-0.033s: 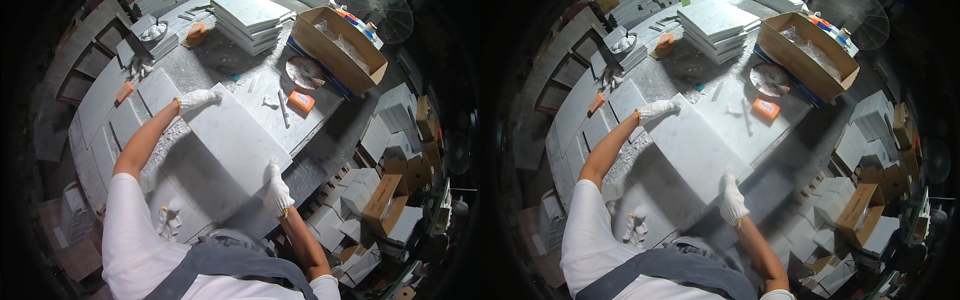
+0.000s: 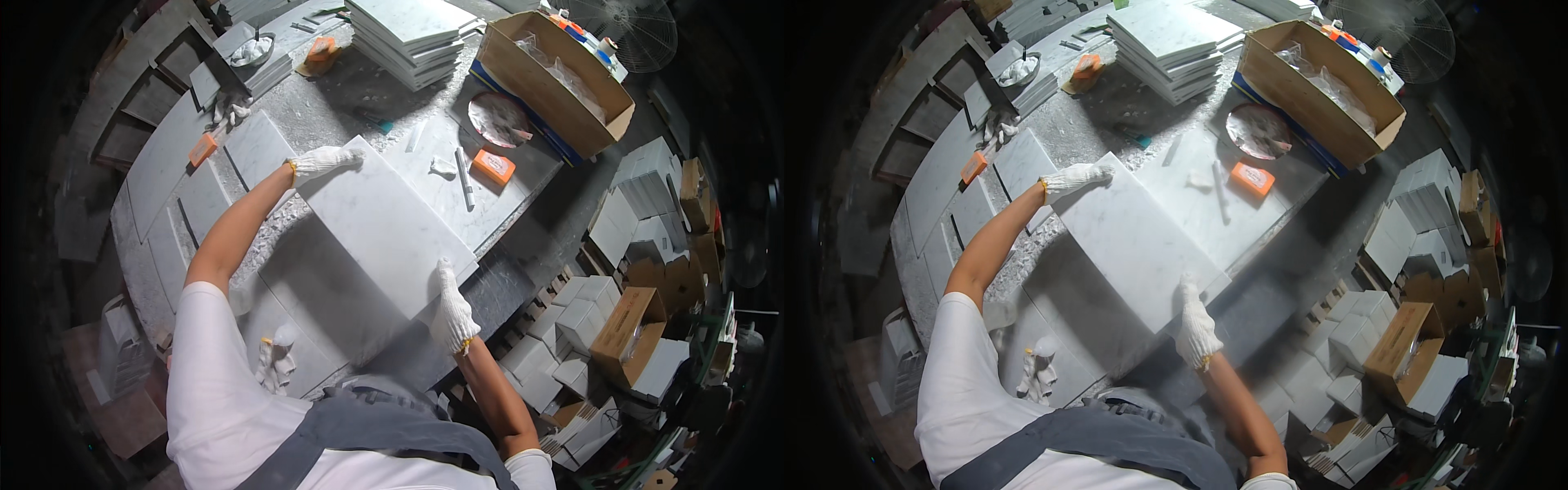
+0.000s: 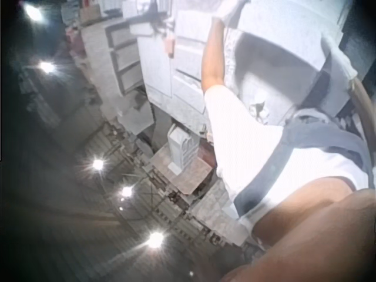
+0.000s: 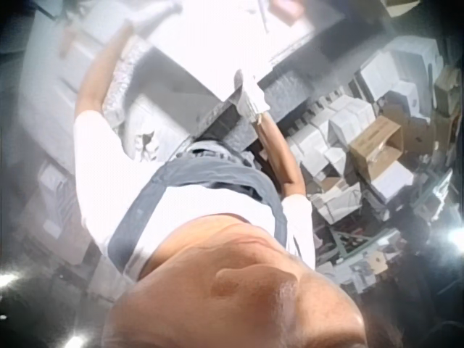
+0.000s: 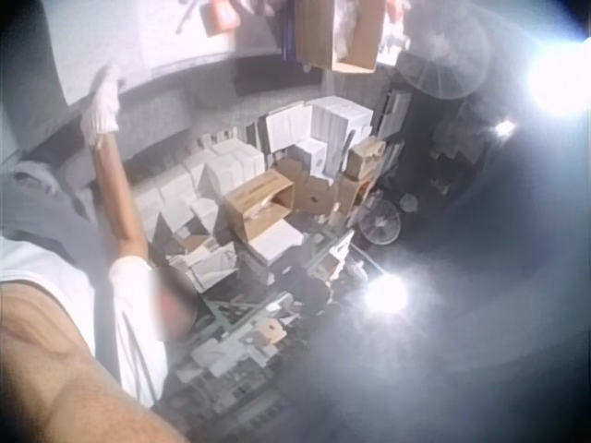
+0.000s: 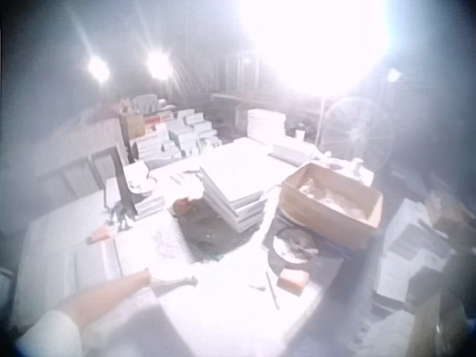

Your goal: The person repeatedly picks up white rectangular panels from a stack, carries them to a workbench, and places them on top of other panels. The person wears gloves and moves back and forth between the stack and the bench multiple times.

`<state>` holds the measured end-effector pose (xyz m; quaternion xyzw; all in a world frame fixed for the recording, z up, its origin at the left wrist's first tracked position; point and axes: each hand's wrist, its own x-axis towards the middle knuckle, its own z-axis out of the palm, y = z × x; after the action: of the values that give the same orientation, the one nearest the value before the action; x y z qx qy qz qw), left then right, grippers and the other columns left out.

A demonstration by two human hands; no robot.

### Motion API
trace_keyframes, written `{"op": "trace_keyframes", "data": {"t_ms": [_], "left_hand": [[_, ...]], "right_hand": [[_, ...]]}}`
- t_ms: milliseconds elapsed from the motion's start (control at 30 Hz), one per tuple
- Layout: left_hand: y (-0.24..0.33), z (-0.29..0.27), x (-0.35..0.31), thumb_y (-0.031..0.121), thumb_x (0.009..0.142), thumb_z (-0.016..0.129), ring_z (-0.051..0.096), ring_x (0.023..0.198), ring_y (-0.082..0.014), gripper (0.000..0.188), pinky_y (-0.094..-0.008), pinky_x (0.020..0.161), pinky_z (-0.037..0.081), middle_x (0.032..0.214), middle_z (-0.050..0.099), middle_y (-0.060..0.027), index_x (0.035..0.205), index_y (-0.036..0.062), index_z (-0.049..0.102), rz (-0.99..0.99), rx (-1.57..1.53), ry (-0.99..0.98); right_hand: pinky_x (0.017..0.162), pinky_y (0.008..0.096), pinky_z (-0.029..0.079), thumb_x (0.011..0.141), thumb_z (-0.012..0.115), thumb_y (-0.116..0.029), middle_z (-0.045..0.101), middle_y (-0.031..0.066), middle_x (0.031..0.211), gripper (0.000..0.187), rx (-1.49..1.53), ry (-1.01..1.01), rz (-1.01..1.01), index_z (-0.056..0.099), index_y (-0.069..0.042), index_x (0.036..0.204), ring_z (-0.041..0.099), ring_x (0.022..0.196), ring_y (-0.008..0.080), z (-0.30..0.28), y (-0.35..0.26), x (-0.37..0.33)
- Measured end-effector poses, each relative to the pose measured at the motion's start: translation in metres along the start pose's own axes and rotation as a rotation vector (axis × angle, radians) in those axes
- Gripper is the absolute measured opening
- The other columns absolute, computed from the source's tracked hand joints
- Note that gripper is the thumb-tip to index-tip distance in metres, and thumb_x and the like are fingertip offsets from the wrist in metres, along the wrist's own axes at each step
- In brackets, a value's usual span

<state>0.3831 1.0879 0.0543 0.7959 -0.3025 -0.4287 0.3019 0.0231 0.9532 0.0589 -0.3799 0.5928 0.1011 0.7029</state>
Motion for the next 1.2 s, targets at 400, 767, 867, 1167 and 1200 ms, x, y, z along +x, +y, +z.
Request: {"op": "trace_keyframes", "data": {"t_ms": [400, 767, 867, 1167, 1200], "left_hand": [[-0.025, 0.009, 0.015, 0.053, 0.098, 0.06, 0.062, 0.096, -0.0151, 0.054, -0.0314, 0.091, 0.047, 0.103, 0.071, -0.0059, 0.109, 0.0016, 0.072, 0.025, -0.227, 0.073], [-0.014, 0.014, 0.01, 0.059, 0.093, 0.063, 0.063, 0.1, -0.0137, 0.058, -0.0321, 0.089, 0.048, 0.106, 0.073, -0.0046, 0.106, 0.0032, 0.076, -0.003, -0.275, 0.086], [0.005, 0.012, 0.002, 0.063, 0.096, 0.051, 0.064, 0.11, -0.0267, 0.068, -0.0405, 0.095, 0.047, 0.124, 0.069, -0.0109, 0.132, 0.0061, 0.061, -0.047, 0.431, 0.287], [0.07, 0.14, -0.034, 0.044, 0.092, 0.055, 0.053, 0.119, -0.0394, 0.054, -0.0518, 0.107, 0.037, 0.126, 0.057, -0.0227, 0.131, 0.0064, 0.055, 0.378, 0.91, 0.404], [0.077, 0.171, -0.048, 0.042, 0.09, 0.057, 0.056, 0.113, -0.0402, 0.05, -0.0516, 0.103, 0.041, 0.119, 0.059, -0.0235, 0.123, 0.0038, 0.058, 0.628, 0.886, 0.522]], "right_hand": [[0.096, 0.0418, 0.053, 0.097, 0.058, -0.016, 0.061, 0.0195, 0.131, 0.059, -0.583, -0.236, -0.565, 0.039, -0.012, 0.153, 0.062, 0.117, 0.0336, -0.029, 0.035, 0.071], [0.091, 0.0434, 0.055, 0.105, 0.055, -0.036, 0.061, 0.0113, 0.11, 0.04, 0.168, -0.335, -0.063, 0.051, 0.0, 0.123, 0.066, 0.102, 0.0259, -0.044, 0.014, -0.03], [0.093, 0.0488, 0.054, 0.106, 0.051, -0.038, 0.062, 0.0111, 0.106, 0.037, 0.311, -0.633, -0.074, 0.054, -0.002, 0.117, 0.065, 0.101, 0.0288, -0.07, 0.047, -0.033], [0.073, 0.0334, 0.045, 0.111, 0.036, -0.038, 0.039, 0.004, 0.082, 0.04, 1.052, -0.676, 0.101, 0.041, -0.009, 0.083, 0.043, 0.077, 0.0191, -0.146, 0.193, -0.076], [0.067, 0.0317, 0.036, 0.11, 0.035, -0.033, 0.026, 0.0025, 0.078, 0.039, 0.906, -0.243, 0.098, 0.031, -0.013, 0.078, 0.031, 0.072, 0.0172, -0.154, 0.197, -0.08]]}}
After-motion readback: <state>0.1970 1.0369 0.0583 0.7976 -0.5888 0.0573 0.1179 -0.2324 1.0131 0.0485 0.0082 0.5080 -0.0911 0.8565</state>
